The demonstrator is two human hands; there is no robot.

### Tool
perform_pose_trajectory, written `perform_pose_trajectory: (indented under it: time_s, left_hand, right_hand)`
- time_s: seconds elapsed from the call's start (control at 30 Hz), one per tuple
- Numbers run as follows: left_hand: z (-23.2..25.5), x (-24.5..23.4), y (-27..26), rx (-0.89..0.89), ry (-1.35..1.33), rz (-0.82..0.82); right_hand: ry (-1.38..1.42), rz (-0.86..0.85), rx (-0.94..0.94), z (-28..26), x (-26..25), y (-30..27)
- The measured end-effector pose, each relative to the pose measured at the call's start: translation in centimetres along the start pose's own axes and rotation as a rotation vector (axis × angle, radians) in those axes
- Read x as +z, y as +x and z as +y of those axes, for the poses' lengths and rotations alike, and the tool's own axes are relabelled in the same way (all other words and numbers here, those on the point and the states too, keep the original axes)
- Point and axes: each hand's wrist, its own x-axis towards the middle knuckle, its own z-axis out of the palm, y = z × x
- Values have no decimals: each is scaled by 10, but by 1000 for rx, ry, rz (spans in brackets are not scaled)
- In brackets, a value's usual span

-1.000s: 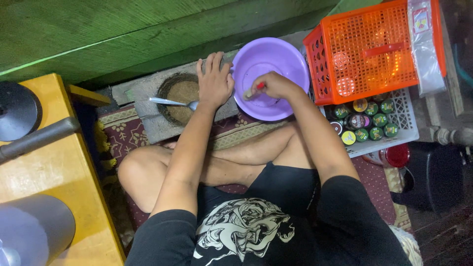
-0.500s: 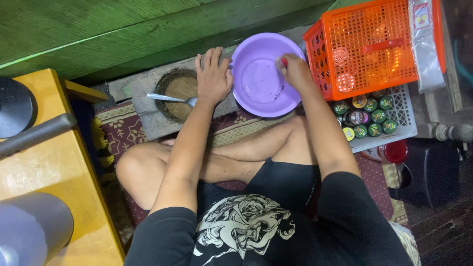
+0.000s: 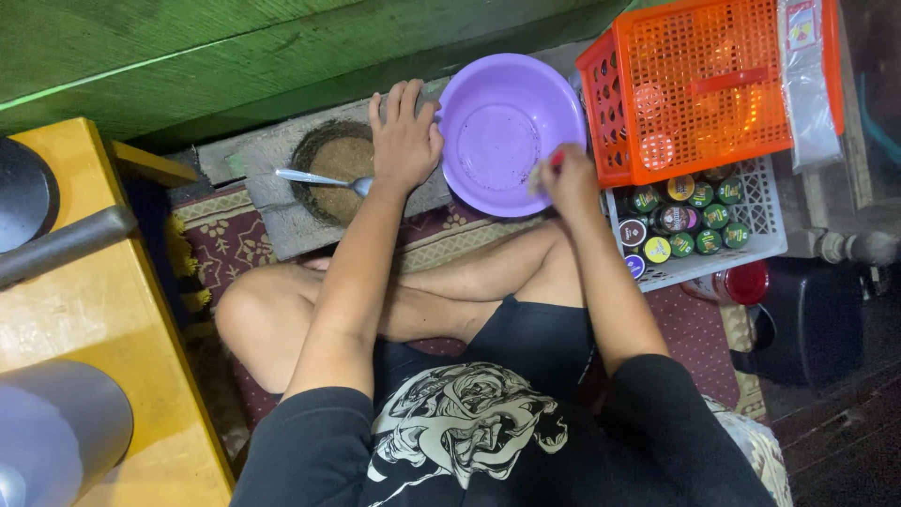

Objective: Preparing ingredients by cleaning a bowl with a brush and stirring powder in a stone mortar.

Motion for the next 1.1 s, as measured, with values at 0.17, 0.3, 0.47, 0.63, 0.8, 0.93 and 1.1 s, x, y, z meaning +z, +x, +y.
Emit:
perform_pose_trajectory:
  time_s: [0.17, 0.3, 0.47, 0.63, 0.8, 0.93, 1.1]
  left_hand:
    - [0, 2, -1, -10, -7, -25]
    - [1, -1, 1, -7, -12, 9]
    - [-1, 5, 0, -7, -8, 1]
    - [-2, 5, 1, -3, 4, -33]
    - [-3, 6, 2, 7, 7, 35]
    - [-1, 3, 2, -8, 18, 2]
    - [0, 3, 1, -1, 24, 10]
  right_hand:
    - [-31, 43, -152, 14, 32, -1]
    - [-190, 89, -157, 13, 23, -2]
    - [13, 61, -266, -4, 53, -4]
    - [-16, 29, -311, -13, 47, 1]
    - [202, 32, -181, -35, 62, 16]
    - [253, 101, -252, -45, 33, 14]
    - [142, -169, -195, -55, 51, 8]
